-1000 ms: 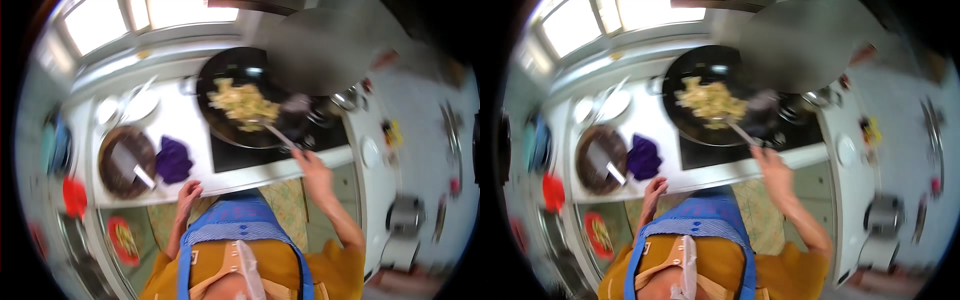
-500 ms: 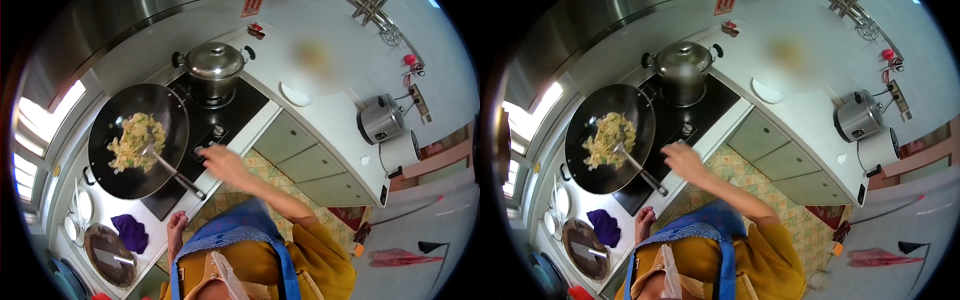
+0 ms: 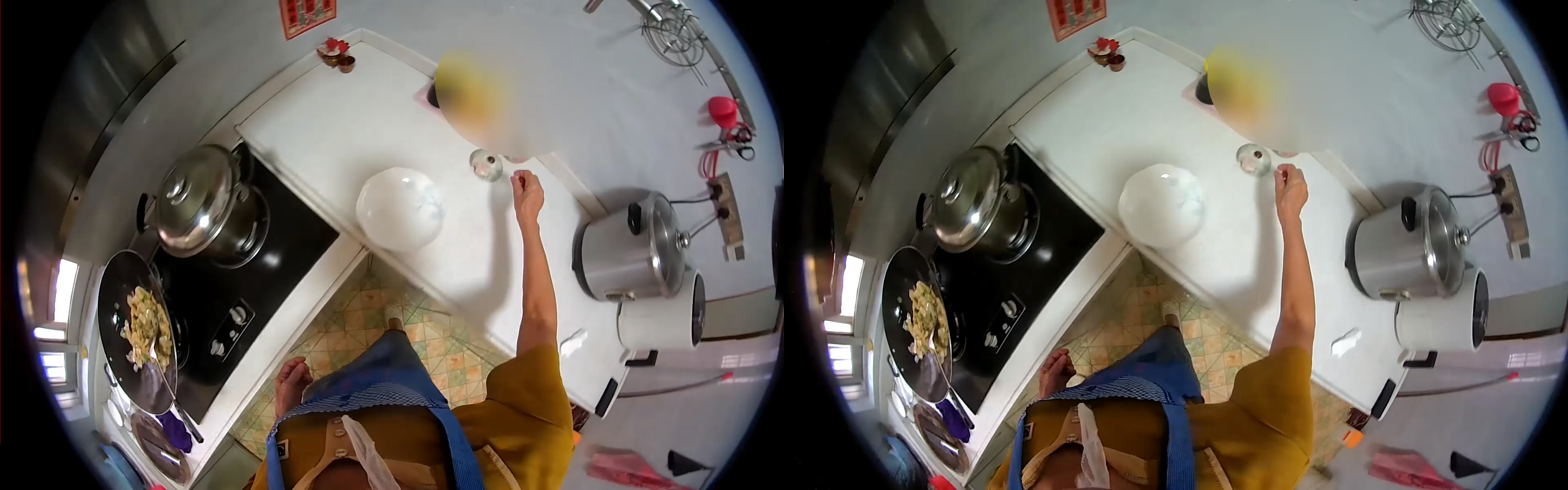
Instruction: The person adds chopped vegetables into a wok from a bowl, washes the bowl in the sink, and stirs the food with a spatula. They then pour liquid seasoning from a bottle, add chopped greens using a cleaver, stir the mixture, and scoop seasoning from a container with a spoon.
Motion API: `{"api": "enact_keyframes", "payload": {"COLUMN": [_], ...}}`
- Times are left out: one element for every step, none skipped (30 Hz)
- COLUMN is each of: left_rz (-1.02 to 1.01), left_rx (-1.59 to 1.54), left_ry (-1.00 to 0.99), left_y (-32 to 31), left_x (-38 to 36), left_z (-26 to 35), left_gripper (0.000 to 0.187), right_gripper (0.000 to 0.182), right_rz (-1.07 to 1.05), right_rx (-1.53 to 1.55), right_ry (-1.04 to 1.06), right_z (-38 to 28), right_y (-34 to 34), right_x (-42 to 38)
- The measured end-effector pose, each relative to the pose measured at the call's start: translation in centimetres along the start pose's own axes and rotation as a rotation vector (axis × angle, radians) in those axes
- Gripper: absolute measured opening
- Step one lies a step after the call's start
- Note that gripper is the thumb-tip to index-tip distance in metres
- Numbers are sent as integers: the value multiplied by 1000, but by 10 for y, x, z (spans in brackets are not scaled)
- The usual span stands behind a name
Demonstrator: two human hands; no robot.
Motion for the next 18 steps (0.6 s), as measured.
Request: {"api": "enact_keyframes", "payload": {"left_rz": [12,10,6,11,16,22,27,29,31,34,52,70,72,64,56,33,38,36], "left_rx": [2,78,157,160,183,207,209,217,224,223,225,226,224,230,235,235,231,229], "left_ry": [1,0,-1,-2,-4,-5,-4,-8,-10,-7,-7,-9,-6,-5,-4,-20,-20,-23], "left_y": [-21,-40,-55,-69,-82,-91,-98,-104,-109,-115,-121,-125,-129,-133,-136,-131,-134,-138], "left_x": [10,20,29,40,49,56,64,71,78,84,89,93,96,100,103,107,108,110], "left_z": [3,6,10,13,16,18,20,21,22,23,24,25,25,25,25,21,20,20], "left_gripper": [21,21,21,21,21,20,20,19,19,19,18,18,18,18,17,19,19,19], "right_gripper": [13,19,19,26,33,36,36,30,24,24,21,17,17,19,20,20,20,21], "right_rz": [10,23,18,2,-16,-76,-80,-159,-239,-243,-256,-269,-272,-279,-287,-291,-344,-397], "right_rx": [-48,-93,-84,-196,-309,-284,-280,-237,-196,-197,-100,-3,-5,29,62,60,28,-3], "right_ry": [19,39,37,52,66,18,17,-13,-44,-46,-85,-123,-124,-74,-23,-20,-7,7], "right_z": [15,29,41,50,59,69,78,82,87,92,97,102,108,114,120,120,115,112], "right_y": [-3,-7,-14,-20,-26,-33,-36,-39,-42,-40,-38,-36,-35,-33,-32,-26,-17,-13], "right_x": [25,47,65,82,95,106,114,120,124,128,129,129,129,130,130,130,129,128]}}
Point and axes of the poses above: each hand's wrist, its own x-axis towards the middle knuckle, its own y-axis out of the back of the hand, z = x × y, the point moved 3 cm from there along x, towards the middle knuckle, and after that the axes turned 15 degrees about -z, right-handed, at the moved point
